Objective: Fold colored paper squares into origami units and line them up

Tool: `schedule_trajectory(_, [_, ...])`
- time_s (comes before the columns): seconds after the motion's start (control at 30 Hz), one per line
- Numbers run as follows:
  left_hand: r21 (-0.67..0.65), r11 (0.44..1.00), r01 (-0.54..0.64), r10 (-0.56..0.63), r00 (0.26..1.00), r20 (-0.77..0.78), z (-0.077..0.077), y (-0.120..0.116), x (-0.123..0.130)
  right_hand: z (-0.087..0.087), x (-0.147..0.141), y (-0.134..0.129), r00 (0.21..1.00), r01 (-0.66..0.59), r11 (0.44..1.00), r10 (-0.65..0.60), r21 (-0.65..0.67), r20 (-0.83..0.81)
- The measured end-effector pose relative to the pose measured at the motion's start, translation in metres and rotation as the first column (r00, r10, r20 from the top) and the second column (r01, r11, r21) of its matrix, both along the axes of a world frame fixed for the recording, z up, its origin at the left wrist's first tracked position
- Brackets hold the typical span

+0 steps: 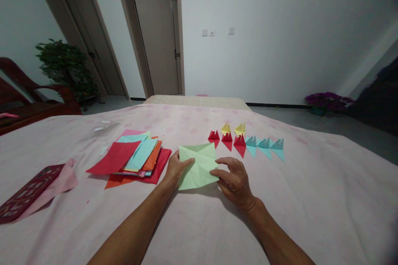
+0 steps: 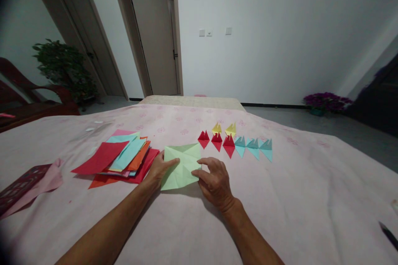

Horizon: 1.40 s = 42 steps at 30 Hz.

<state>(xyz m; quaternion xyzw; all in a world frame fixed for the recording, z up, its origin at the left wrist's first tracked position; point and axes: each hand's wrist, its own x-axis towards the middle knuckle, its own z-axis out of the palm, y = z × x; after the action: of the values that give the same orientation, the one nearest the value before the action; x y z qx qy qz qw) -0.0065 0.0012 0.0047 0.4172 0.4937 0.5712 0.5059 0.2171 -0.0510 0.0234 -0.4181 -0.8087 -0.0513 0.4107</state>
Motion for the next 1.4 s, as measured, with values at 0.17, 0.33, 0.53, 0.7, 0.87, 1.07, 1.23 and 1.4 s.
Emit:
schedule_trajectory(0.17, [-0.008, 0.976, 0.217, -0.215, 0.973, 0.086, 0.007, -0.003, -0.005, 0.006, -0.001, -0.002, 0.994, -0.093, 0.995, 0.091, 0.039, 0.06])
schedule_trajectory(0.33, [-0.036, 0.938, 0.345, -0.34, 0.934, 0.112, 0.011, -0.007, -0.003, 0.004, -0.001, 0.001, 0.986, -0.165, 0.983, 0.162, 0.076, 0.038])
schedule_trajectory(0.53, [-0.063, 0.897, 0.438, -0.416, 0.883, 0.218, 0.013, -0.006, -0.005, 0.002, -0.004, 0.005, 0.937, -0.349, 0.934, 0.349, 0.078, 0.014])
schedule_trajectory(0.7, [-0.129, 0.874, 0.469, -0.426, 0.866, 0.261, 0.019, -0.005, -0.01, 0.003, -0.005, 0.004, 0.922, -0.386, 0.921, 0.385, 0.05, 0.038])
schedule_trajectory(0.87, [-0.154, 0.854, 0.497, -0.437, 0.846, 0.305, 0.02, -0.007, -0.011, 0.007, -0.008, 0.001, 0.904, -0.423, 0.906, 0.422, -0.001, 0.07])
schedule_trajectory(1.07, [-0.156, 0.788, 0.595, -0.55, 0.795, 0.256, 0.023, -0.009, -0.01, 0.008, -0.011, -0.001, 0.922, -0.388, 0.922, 0.387, 0.012, 0.023])
schedule_trajectory(1.23, [-0.182, 0.738, 0.65, -0.609, 0.757, 0.237, 0.024, -0.012, -0.009, 0.011, -0.014, -0.002, 0.956, -0.271, 0.962, 0.265, -0.032, -0.122])
schedule_trajectory(1.4, [-0.177, 0.732, 0.658, -0.622, 0.752, 0.22, 0.026, -0.014, -0.006, 0.017, -0.019, -0.004, 0.948, -0.283, 0.955, 0.266, -0.082, -0.173])
